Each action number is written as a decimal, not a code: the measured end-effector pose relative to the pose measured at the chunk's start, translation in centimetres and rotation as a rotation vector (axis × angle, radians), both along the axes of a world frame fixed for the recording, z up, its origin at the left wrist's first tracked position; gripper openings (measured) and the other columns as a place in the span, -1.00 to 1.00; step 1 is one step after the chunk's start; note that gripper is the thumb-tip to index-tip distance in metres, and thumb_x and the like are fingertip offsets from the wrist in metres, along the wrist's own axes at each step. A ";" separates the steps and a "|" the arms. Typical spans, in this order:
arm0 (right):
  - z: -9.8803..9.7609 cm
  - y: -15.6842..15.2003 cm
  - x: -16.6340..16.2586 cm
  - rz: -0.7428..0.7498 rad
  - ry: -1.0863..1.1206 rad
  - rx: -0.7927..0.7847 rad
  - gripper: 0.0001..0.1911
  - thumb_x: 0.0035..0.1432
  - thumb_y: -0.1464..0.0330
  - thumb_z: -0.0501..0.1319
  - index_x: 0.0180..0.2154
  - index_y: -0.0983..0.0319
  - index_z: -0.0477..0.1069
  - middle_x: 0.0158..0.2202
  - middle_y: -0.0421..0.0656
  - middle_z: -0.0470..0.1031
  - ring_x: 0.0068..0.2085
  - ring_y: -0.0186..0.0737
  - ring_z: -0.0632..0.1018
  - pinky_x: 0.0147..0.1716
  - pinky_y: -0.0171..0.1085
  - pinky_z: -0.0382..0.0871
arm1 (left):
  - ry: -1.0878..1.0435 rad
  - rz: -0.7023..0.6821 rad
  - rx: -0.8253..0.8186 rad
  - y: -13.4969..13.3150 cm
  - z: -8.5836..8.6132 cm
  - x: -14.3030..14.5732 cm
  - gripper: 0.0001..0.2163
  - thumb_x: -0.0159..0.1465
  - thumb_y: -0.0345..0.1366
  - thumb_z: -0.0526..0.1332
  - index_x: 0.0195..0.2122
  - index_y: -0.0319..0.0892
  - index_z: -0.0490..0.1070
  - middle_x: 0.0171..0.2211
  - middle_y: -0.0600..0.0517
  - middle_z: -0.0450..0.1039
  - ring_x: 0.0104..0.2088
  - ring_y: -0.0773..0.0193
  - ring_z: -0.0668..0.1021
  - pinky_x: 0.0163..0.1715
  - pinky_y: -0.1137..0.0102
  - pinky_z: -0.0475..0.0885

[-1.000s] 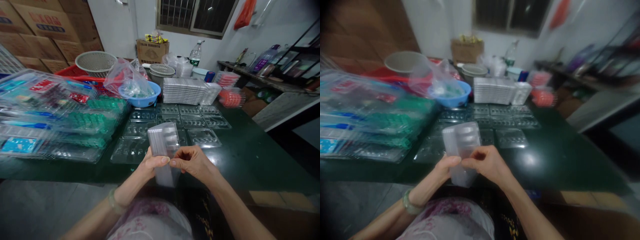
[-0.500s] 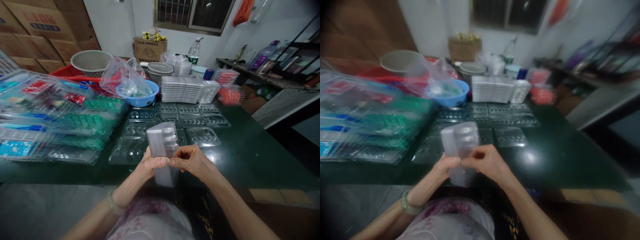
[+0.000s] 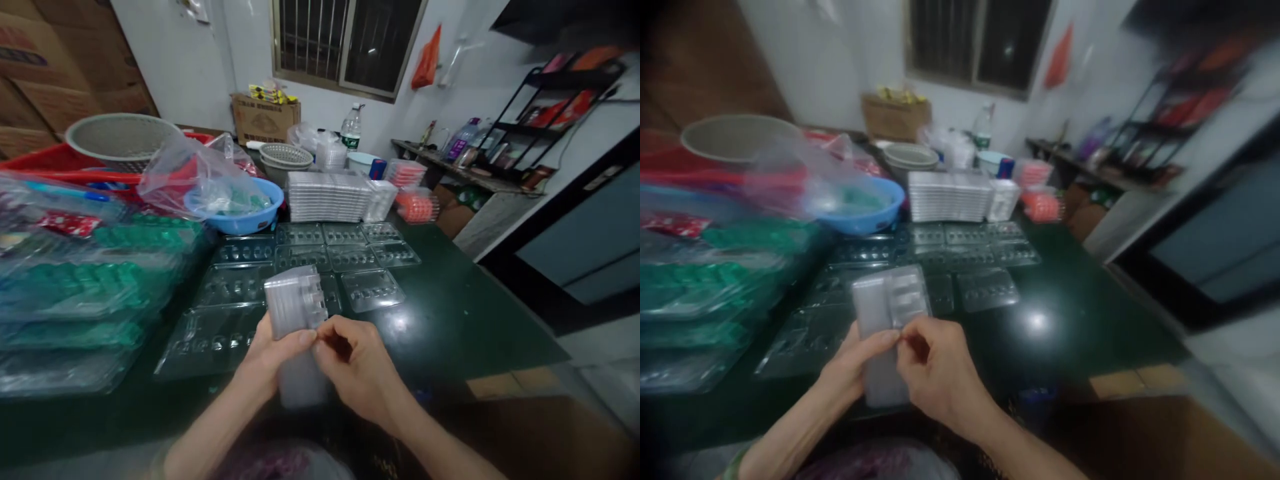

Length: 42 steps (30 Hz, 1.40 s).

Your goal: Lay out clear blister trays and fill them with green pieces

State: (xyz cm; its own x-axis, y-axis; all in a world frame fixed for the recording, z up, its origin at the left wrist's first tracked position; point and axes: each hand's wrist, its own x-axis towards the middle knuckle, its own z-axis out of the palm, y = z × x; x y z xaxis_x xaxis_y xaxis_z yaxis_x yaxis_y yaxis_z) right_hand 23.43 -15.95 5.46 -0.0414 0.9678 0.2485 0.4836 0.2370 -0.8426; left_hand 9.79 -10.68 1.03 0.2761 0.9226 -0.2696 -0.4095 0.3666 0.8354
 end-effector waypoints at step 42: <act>-2.3 1.1 4.3 0.315 0.572 -0.608 -0.75 -0.08 0.24 0.30 -0.50 0.30 0.36 -0.65 -0.29 0.40 -0.68 -0.41 0.43 -0.72 -0.43 0.28 | -0.270 -0.500 0.172 -0.4 -0.6 2.3 -0.73 0.05 -0.37 0.22 -0.20 -0.31 0.37 -0.60 -0.07 0.50 -0.58 0.08 0.56 -0.55 0.27 0.46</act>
State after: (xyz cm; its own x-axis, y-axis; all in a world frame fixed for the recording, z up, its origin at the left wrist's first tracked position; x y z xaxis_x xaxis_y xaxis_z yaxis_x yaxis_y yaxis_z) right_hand 27.69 -14.86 3.18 -0.3550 0.9036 -0.2398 -0.0615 -0.2785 -0.9585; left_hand 12.13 -11.05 0.42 0.7264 0.6872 0.0126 -0.4285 0.4384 0.7900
